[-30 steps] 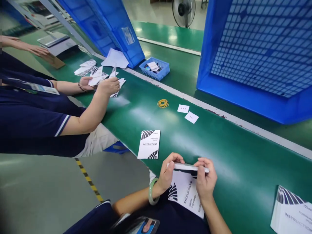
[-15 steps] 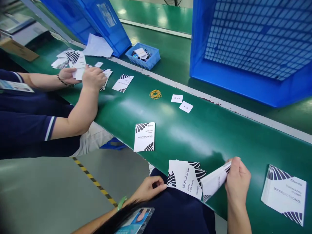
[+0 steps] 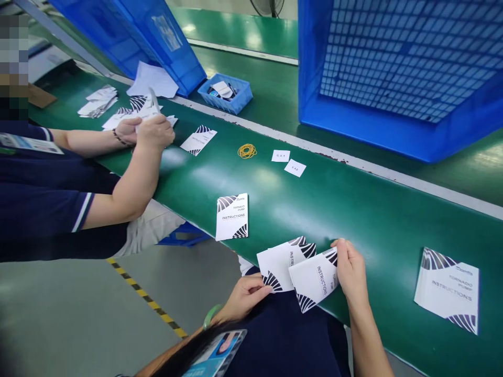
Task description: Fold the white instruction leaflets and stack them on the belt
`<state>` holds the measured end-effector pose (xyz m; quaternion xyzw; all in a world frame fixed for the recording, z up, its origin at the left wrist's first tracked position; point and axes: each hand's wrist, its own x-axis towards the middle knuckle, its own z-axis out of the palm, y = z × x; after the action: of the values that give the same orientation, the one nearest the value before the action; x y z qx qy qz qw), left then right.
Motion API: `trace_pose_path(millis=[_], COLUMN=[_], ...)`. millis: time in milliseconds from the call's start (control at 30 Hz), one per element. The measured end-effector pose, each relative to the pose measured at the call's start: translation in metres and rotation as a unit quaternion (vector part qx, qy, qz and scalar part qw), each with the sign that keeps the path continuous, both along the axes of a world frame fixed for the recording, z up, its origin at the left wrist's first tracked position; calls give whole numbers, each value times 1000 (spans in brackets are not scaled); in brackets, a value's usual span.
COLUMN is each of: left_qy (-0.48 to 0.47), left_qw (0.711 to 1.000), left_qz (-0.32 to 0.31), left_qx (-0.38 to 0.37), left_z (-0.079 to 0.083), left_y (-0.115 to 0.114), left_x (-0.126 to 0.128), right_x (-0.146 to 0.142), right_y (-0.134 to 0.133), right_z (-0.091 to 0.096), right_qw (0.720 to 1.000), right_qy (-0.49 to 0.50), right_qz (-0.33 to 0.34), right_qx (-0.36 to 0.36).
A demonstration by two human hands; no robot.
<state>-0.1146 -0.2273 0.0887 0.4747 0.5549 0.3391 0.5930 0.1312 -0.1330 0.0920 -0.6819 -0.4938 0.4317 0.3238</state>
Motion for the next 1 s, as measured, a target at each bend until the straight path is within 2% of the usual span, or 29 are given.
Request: trace_pose_path(millis=[100, 267, 433, 633, 833, 933, 1000], left_qy=[38, 27, 29, 25, 73, 85, 86], left_qw=[997, 991, 983, 978, 986, 985, 984], left_qz=[-18, -47, -86, -145, -84, -73, -62], left_qx=[72, 124, 157, 150, 126, 131, 140], left_z=[1, 5, 10, 13, 22, 27, 28], left_y=[2, 6, 8, 14, 31, 41, 48], left_x=[4, 9, 13, 16, 27, 26, 21], right_x=[-4, -11, -17, -27, -41, -40, -37], right_y=[0, 1, 2, 3, 2, 4, 5], right_z=[-3, -2, -3, 4, 21, 27, 31], right_qw=[1000, 998, 997, 999, 987, 971, 961], right_qy=[27, 49, 62, 34, 24, 114, 202], right_qz=[15, 29, 31, 2, -80, -98, -60], right_qx=[-8, -33, -34, 25, 137, 187, 177])
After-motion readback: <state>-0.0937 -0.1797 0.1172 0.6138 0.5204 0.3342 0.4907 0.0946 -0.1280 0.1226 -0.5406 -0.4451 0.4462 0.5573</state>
